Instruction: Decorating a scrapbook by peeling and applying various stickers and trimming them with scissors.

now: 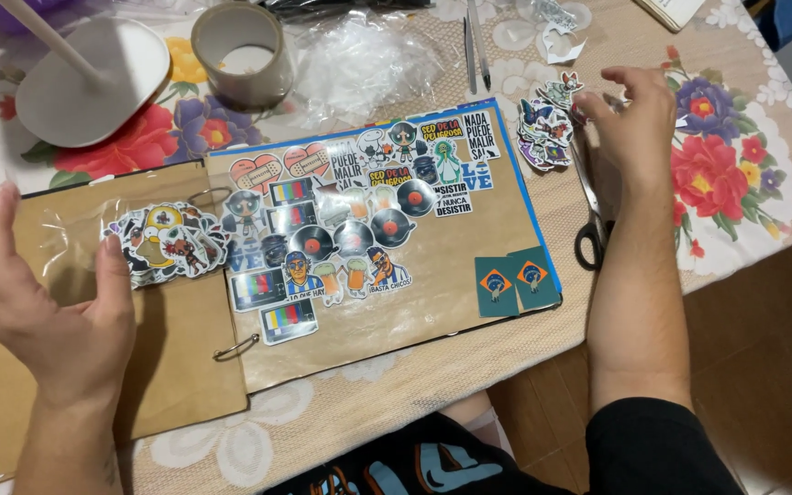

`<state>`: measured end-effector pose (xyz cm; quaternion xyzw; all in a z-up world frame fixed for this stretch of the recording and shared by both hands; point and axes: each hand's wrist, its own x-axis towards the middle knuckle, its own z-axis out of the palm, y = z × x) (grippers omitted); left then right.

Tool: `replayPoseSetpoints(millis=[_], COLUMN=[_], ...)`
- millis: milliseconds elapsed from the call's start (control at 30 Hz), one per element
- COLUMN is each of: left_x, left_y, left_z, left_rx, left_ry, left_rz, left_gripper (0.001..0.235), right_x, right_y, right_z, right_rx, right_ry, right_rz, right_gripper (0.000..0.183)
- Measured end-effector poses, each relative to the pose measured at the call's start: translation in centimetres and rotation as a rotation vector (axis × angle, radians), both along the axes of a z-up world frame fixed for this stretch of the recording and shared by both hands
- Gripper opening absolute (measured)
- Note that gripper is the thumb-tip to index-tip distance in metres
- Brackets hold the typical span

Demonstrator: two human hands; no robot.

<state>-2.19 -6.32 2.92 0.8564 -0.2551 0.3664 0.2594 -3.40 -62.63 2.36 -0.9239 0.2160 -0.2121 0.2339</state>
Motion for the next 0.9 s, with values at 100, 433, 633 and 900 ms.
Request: replayPoseSetpoints(millis=[100,433,633,900], left_x=[0.0,0.1,0.2,0.3], left_y=[-0.1,0.0,0.1,0.0], left_z=[-0.1,-0.7,-0.8,-0.9], left_rx=[-0.004,0.026,0.027,0.048], left_ry=[0.006,-0.008,-0.011,-0.039], left_rz=[-0.006,-0.025,-0.03,-0.039], left_gripper=[0.059,0.056,0.057,0.053], right_x=[0.1,-0.7,0.0,-0.8], right_y=[-1.1,2.6,-0.1,3.0], right_z=[-0.9,2.2,-0.8,1.5], right_rx=[0.043,0.125,0.096,0.53], right_ry=[0.129,0.137,0.124,0.025], right_rz=[-0.01,0.186,0.336,0.188], right_gripper=[0.05,0.041,0.029,0.016])
